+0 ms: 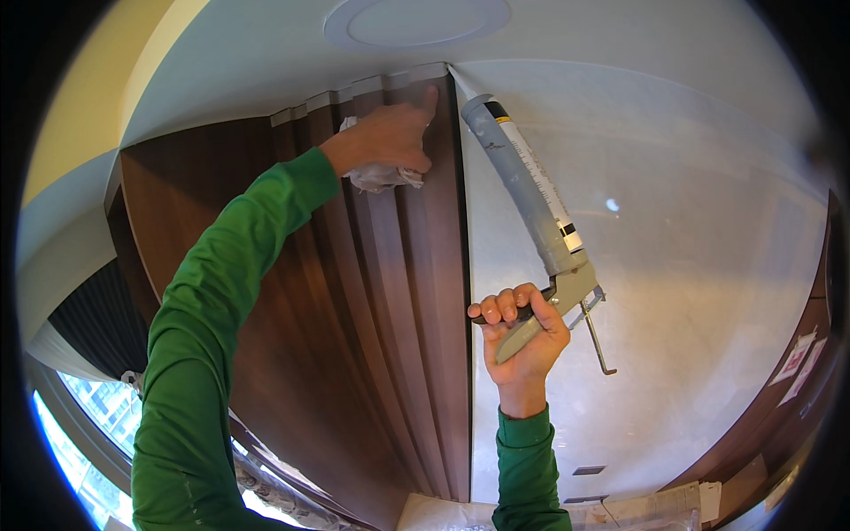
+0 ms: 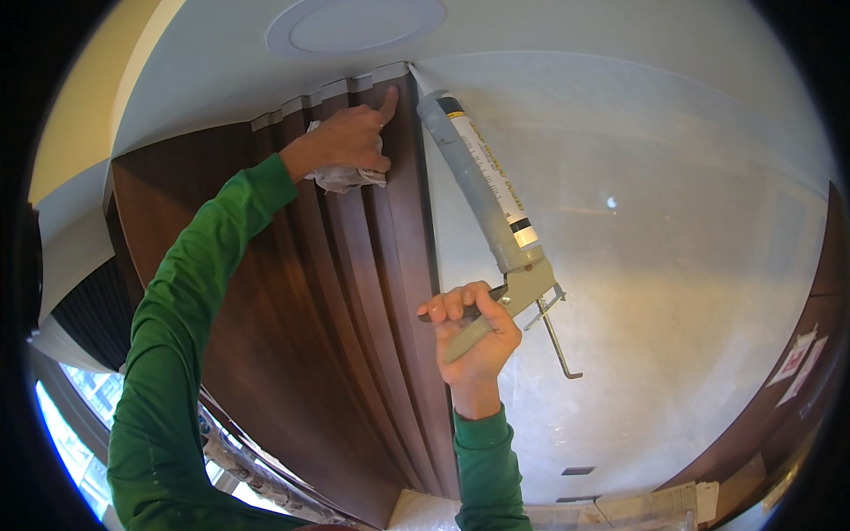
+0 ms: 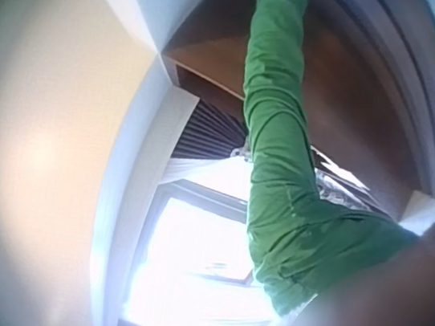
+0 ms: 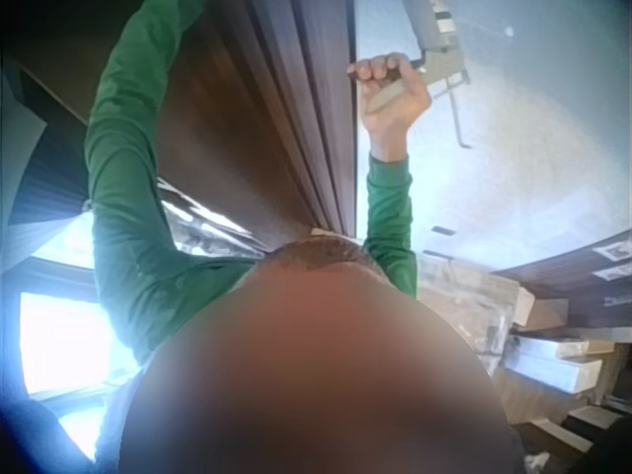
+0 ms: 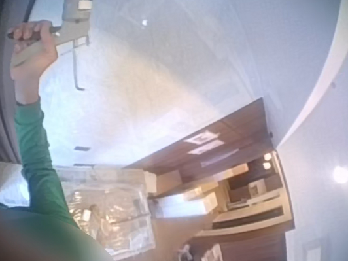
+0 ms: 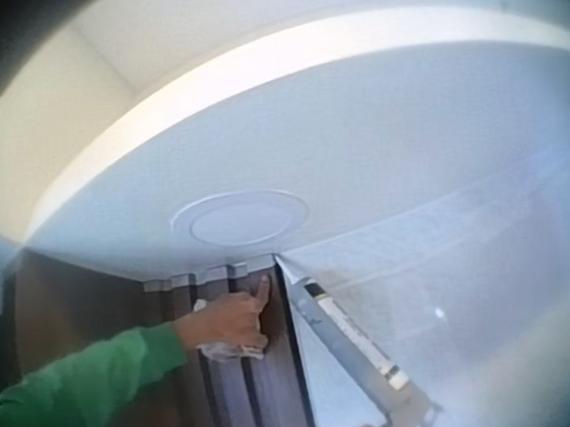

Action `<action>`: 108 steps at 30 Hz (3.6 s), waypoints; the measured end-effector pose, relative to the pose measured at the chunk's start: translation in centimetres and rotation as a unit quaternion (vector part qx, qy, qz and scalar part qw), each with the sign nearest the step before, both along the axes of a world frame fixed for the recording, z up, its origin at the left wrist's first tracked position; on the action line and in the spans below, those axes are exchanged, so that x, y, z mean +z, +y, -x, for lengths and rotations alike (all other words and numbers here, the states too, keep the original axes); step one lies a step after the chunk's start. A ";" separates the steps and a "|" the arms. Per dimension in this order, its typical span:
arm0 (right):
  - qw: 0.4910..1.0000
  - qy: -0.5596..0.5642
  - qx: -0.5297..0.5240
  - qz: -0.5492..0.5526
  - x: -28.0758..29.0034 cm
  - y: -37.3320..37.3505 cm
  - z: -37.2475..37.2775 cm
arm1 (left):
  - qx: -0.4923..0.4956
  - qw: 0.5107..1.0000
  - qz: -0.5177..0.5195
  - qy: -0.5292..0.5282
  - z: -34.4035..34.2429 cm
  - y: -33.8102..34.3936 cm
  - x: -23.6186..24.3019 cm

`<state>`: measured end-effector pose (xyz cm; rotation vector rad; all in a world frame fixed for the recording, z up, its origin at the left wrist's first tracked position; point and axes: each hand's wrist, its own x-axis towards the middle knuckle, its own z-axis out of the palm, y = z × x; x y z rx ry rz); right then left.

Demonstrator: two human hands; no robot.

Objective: The person kneels on the floor, cleans the nozzle of a caulking gun with a rag, then applies sealant along the ceiling edge of a wooden wall panel. They repeatedly wipe the nozzle and test the bead on a small tile before applying it to the wall.

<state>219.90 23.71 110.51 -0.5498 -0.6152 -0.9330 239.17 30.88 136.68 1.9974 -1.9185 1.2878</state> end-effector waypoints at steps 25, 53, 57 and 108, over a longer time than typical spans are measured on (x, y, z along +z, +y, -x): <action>0.997 -0.024 0.072 -0.027 1.7 2.5 0.1 | 0.023 0.999 -0.009 0.024 0.6 -2.1 0.6; 0.998 -0.022 0.047 -0.027 2.0 3.5 -0.3 | 0.051 0.998 -0.017 0.030 1.0 -2.3 0.6; 0.998 -0.030 0.054 -0.014 1.8 3.3 -0.6 | -0.008 1.000 0.008 0.015 0.4 -2.4 0.4; 0.998 0.064 0.002 0.008 -16.5 7.6 8.9 | -0.196 0.943 -0.037 0.267 -1.8 6.1 -4.9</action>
